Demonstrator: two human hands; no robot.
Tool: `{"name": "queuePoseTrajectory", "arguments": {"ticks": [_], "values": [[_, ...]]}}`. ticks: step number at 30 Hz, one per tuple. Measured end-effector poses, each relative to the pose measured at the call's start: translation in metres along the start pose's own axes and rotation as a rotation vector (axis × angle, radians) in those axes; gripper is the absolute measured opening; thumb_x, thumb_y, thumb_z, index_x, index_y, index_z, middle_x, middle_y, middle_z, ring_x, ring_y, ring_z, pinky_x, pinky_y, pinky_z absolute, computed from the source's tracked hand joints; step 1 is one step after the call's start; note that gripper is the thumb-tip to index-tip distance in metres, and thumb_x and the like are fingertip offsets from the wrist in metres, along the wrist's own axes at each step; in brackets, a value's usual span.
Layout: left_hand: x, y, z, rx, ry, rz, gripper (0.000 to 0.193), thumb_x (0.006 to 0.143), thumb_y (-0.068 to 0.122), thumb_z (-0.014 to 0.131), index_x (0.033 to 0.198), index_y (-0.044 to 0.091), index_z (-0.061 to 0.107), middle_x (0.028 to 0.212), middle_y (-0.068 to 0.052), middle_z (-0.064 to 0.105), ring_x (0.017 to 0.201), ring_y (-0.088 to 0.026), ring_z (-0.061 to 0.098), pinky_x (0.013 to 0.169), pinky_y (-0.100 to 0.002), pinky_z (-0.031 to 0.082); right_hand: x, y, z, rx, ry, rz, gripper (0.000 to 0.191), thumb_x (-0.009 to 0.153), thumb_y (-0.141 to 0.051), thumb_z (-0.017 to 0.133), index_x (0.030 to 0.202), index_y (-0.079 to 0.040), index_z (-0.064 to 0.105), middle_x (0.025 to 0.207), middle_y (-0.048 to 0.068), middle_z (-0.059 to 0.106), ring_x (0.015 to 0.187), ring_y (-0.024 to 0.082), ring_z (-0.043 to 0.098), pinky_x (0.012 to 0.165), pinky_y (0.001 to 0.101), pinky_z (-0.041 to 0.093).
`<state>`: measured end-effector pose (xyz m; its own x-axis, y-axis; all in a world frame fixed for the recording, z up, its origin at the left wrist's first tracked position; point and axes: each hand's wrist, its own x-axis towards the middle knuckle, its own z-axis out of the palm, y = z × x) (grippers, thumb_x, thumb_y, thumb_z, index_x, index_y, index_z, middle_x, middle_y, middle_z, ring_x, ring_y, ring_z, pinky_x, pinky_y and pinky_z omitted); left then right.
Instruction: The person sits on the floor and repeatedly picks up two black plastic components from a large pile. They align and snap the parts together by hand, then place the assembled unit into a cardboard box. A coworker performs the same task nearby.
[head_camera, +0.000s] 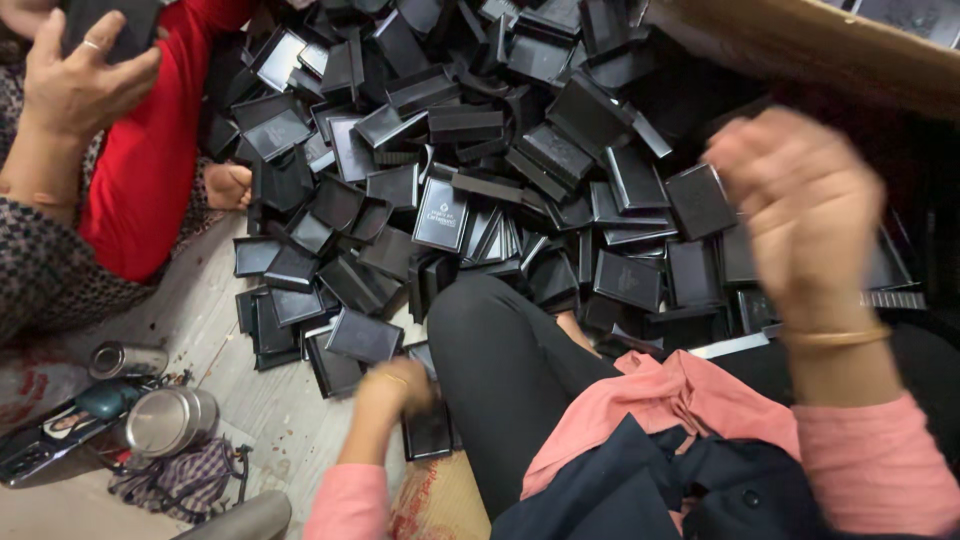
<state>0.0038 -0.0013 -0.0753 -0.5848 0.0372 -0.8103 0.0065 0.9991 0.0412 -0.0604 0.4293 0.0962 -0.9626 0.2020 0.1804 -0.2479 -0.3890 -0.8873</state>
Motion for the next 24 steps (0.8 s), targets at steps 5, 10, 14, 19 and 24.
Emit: {"name": "queuePoseTrajectory", "arguments": {"ticks": [5,10,14,19,24], "values": [[0.020,-0.001,0.061,-0.074,0.228,0.013,0.034,0.083,0.023,0.079,0.113,0.007,0.073,0.126,-0.017,0.060,0.115,-0.038,0.063,0.094,-0.049,0.052,-0.031,0.129,-0.053,-1.241,-0.483,0.116,0.052,0.076,-0.016,0.082,0.126,-0.008,0.066,0.121,0.013,0.071,0.111,0.032,0.069,0.096,0.0404,0.054],[0.009,-0.048,0.019,-0.527,0.658,0.090,0.031,0.081,0.028,0.084,0.097,0.007,0.070,0.100,-0.014,0.072,0.089,-0.026,0.070,0.082,-0.037,0.056,-0.043,0.182,-0.083,-1.407,-0.628,-0.004,0.077,0.068,-0.017,0.085,0.137,-0.011,0.053,0.137,0.017,0.057,0.127,0.040,0.052,0.104,0.0484,0.044],[-0.031,-0.071,-0.042,-1.149,0.982,0.434,0.051,0.087,0.010,0.076,0.133,0.014,0.055,0.108,-0.010,0.056,0.086,-0.021,0.057,0.073,-0.033,0.051,-0.046,0.162,-0.071,-1.571,-0.598,0.184,0.083,0.067,-0.019,0.086,0.143,-0.018,0.051,0.134,0.014,0.057,0.129,0.036,0.052,0.103,0.0483,0.045],[-0.074,-0.037,-0.078,-1.986,0.674,0.979,0.050,0.093,0.037,0.063,0.138,0.027,0.046,0.139,-0.012,0.056,0.120,-0.033,0.067,0.096,-0.051,0.058,-0.057,0.111,-0.019,-1.457,-0.307,0.190,0.079,0.070,-0.025,0.087,0.141,-0.018,0.054,0.134,0.015,0.063,0.115,0.037,0.062,0.100,0.0462,0.051],[-0.069,0.042,-0.091,-2.249,0.339,1.316,0.070,0.101,0.064,0.038,0.142,0.009,0.051,0.134,-0.017,0.059,0.120,-0.036,0.065,0.097,-0.060,0.055,-0.067,0.064,0.056,-0.516,-0.352,0.402,0.070,0.078,-0.017,0.082,0.143,-0.011,0.058,0.138,0.013,0.067,0.121,0.023,0.067,0.103,0.0362,0.053]]}}
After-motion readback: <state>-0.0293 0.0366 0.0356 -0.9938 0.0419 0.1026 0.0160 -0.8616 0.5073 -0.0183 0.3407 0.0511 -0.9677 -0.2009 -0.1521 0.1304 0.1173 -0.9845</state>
